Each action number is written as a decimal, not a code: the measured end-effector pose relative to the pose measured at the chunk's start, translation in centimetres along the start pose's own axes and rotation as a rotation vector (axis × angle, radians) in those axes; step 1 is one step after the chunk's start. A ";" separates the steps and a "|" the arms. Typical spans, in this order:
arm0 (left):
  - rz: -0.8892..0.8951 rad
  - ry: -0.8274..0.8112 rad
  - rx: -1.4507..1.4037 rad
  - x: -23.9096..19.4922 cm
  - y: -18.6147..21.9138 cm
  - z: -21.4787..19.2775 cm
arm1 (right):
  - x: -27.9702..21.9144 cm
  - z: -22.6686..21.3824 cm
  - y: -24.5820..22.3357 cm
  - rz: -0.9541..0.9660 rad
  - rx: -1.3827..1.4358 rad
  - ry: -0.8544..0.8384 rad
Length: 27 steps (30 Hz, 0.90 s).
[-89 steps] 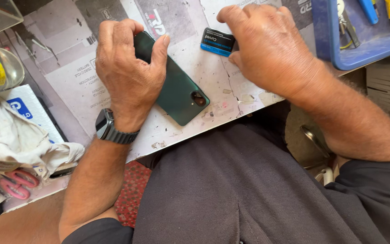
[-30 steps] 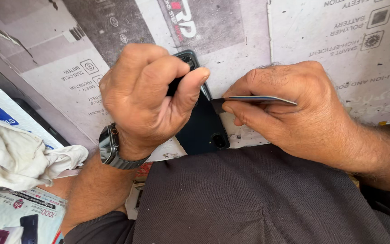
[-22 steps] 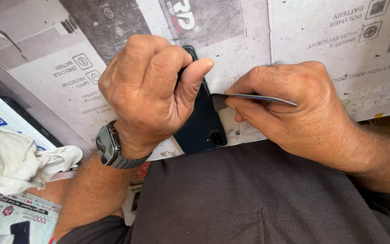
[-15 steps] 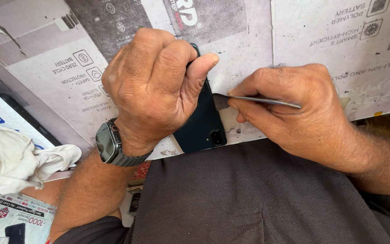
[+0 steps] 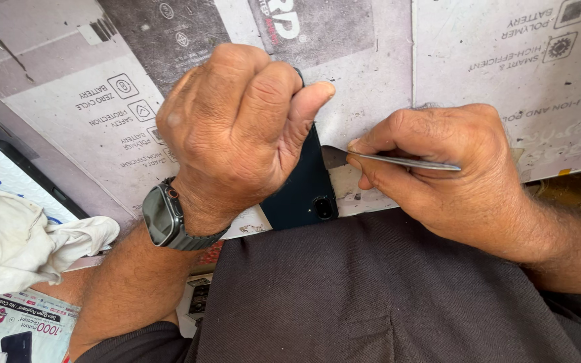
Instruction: The person uses a plastic prying tool to carefully separate the back cover of a green Samsung smartphone. They work around the edges and camera area, gradually lifting the cover to expose the internal components.
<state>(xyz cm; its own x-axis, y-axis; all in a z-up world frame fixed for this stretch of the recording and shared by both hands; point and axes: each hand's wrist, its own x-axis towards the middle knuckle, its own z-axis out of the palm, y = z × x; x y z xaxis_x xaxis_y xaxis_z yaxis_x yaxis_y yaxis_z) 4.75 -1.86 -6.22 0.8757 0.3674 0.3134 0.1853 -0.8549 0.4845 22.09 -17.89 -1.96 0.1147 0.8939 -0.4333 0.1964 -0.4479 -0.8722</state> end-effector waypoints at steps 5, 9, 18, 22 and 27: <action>0.006 -0.029 0.011 0.3 0.2 -0.4 | 0.2 0.3 -0.2 -0.018 -0.005 -0.008; 0.009 -0.016 0.036 0.5 0.5 -0.4 | 0.2 0.4 -0.4 0.013 -0.002 -0.004; 0.010 -0.024 0.036 0.3 0.3 -0.3 | -0.6 0.8 -0.3 0.071 0.027 0.026; 0.014 -0.018 0.040 0.2 0.3 -0.1 | -0.7 0.9 -0.1 0.073 0.075 0.030; 0.017 -0.011 0.040 0.2 0.2 -0.1 | -0.6 1.4 -0.4 0.043 0.076 0.059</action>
<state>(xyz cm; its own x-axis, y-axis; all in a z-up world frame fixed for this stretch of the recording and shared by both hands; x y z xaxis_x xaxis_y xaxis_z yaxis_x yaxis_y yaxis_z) 4.97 -1.91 -5.99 0.8839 0.3483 0.3120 0.1874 -0.8752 0.4460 20.61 -18.19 -1.68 0.1790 0.8707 -0.4581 0.1157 -0.4810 -0.8690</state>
